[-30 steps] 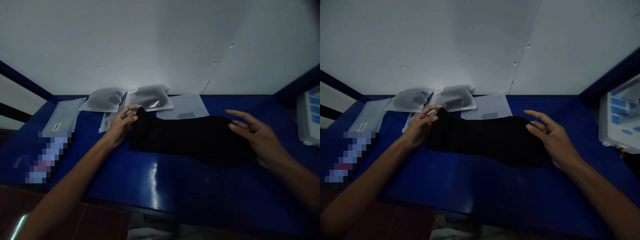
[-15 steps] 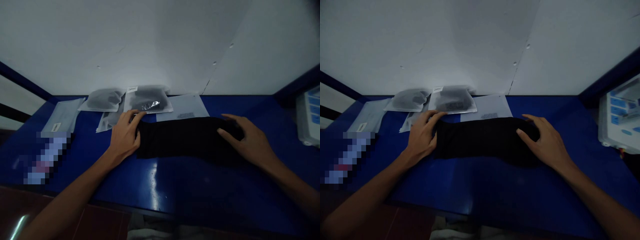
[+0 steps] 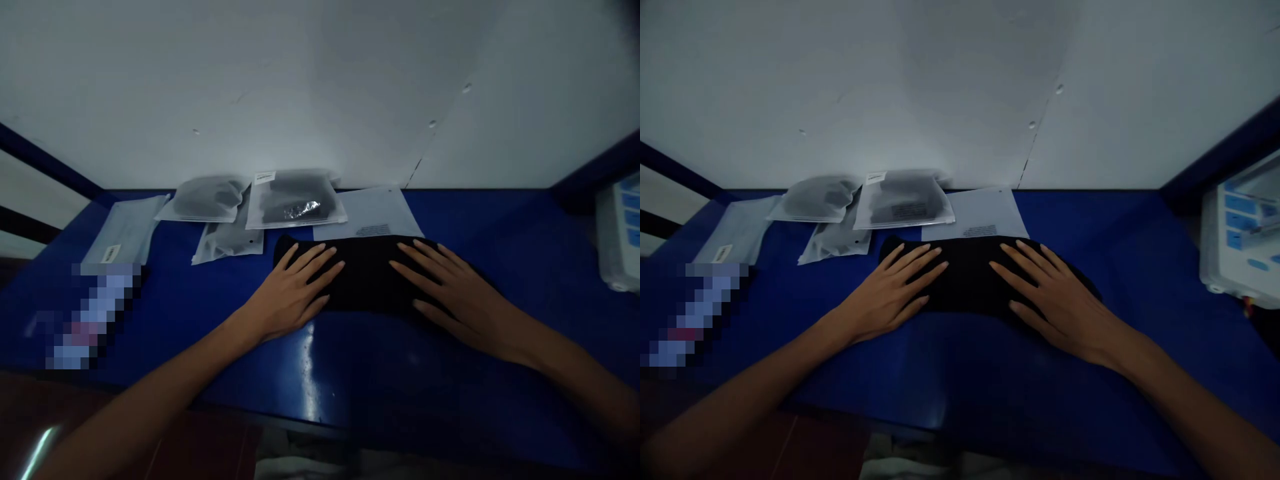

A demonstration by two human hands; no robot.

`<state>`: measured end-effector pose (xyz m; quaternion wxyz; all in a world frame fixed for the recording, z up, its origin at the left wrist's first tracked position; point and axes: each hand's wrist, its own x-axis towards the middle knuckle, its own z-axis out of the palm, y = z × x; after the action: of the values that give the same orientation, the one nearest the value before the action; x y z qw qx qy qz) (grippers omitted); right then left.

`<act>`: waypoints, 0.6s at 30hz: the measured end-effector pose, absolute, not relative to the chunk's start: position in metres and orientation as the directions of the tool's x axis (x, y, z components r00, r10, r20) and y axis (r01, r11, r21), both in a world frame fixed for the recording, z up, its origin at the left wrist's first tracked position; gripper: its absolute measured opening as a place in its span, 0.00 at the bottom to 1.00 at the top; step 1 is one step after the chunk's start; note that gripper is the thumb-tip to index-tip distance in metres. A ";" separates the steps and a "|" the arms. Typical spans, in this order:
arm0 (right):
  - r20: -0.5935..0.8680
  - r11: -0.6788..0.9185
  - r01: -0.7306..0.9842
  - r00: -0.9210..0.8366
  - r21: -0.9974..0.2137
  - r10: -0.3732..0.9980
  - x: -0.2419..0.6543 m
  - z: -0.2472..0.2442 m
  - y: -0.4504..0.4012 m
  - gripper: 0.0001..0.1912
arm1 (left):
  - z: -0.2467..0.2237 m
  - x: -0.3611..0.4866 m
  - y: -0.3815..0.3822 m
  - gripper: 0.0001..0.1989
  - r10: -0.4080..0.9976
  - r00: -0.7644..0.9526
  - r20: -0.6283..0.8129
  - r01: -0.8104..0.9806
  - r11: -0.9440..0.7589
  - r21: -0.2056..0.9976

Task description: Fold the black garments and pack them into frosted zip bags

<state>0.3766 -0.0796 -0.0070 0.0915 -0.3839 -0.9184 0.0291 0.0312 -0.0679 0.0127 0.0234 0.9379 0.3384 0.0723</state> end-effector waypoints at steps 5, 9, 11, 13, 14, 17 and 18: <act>0.035 0.676 0.714 -0.682 -0.185 0.730 0.382 -0.004 -0.083 0.36 | 0.010 0.021 -0.062 0.32 0.661 0.750 0.015 0.650 -0.742 0.165; -0.010 0.628 0.730 -0.654 -0.267 0.756 0.387 -0.003 -0.083 0.37 | 0.014 0.015 -0.058 0.32 0.678 0.735 -0.003 0.662 -0.718 0.214; -0.035 0.602 0.734 -0.643 -0.314 0.765 0.389 -0.003 -0.082 0.37 | 0.016 0.012 -0.056 0.32 0.684 0.728 -0.033 0.673 -0.706 0.222; -0.049 0.583 0.727 -0.639 -0.363 0.767 0.392 -0.002 -0.081 0.36 | 0.017 0.009 -0.054 0.33 0.703 0.708 -0.061 0.696 -0.681 0.227; -0.051 0.572 0.722 -0.637 -0.389 0.769 0.392 -0.001 -0.081 0.35 | 0.017 0.008 -0.053 0.32 0.714 0.696 -0.072 0.708 -0.668 0.229; -0.002 0.488 0.727 -0.559 -0.482 0.829 0.392 0.001 -0.078 0.28 | 0.019 0.006 -0.051 0.32 0.727 0.682 -0.086 0.723 -0.651 0.232; 0.039 0.440 0.740 -0.491 -0.508 0.870 0.391 0.002 -0.077 0.25 | 0.019 0.006 -0.051 0.33 0.724 0.684 -0.086 0.721 -0.653 0.231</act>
<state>0.3910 -0.0767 0.0016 0.1489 -0.4821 -0.8354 0.2180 0.0063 -0.0509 0.0191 0.1239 0.9092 0.3974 0.0070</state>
